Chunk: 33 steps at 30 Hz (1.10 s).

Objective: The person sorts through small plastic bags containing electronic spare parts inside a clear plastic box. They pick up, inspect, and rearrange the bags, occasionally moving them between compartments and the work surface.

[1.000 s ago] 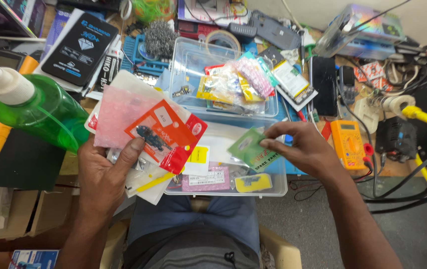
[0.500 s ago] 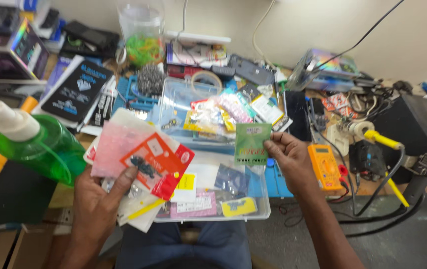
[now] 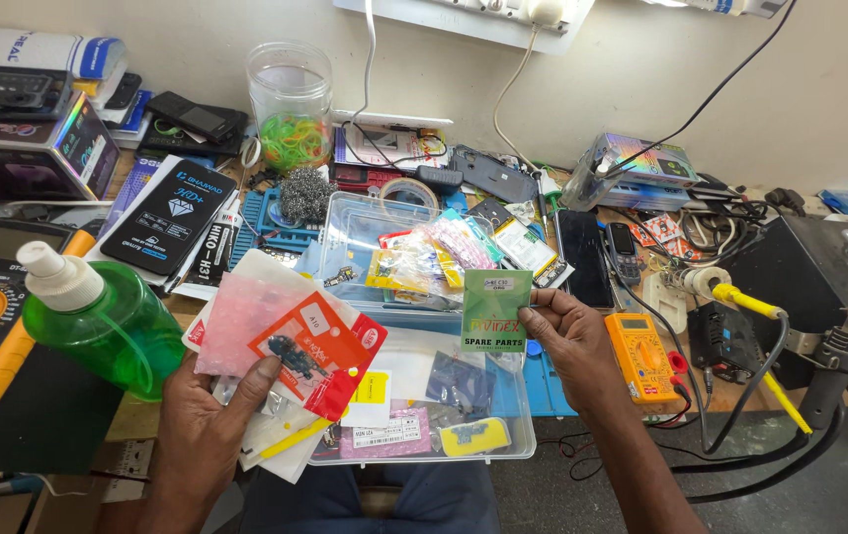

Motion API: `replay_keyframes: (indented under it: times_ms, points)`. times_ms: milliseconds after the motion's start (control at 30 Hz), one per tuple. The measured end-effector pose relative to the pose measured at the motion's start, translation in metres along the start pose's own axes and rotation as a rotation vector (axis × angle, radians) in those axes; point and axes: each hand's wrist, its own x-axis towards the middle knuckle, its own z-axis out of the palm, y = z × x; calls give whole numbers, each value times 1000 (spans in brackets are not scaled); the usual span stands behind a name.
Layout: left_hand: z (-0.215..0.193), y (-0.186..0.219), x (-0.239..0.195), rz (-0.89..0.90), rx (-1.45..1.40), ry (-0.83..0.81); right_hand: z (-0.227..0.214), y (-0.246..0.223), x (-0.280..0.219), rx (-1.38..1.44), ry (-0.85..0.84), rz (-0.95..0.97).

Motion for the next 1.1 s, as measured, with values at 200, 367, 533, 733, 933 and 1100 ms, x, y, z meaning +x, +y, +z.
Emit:
replay_keyframes:
  times_ms: [200,367,533,733,933,1100]
  points:
    - [-1,-1,-3,-19,17,9,1,6,-3,10,10,-4]
    - [-1,-1,-1,98,63,-5,-3,13,3,61,3,-24]
    - [-1,0,-4,43,61,4,-7,18,0,61,5,-9]
    - [4,7,-3,76,98,-4,-6,15,2,90,-33,-49]
    - [4,9,-5,121,59,-29,4,-1,-10,190,-2,-138]
    - [22,17,-4,214,99,-109,38,-47,-27,177,-107,-150]
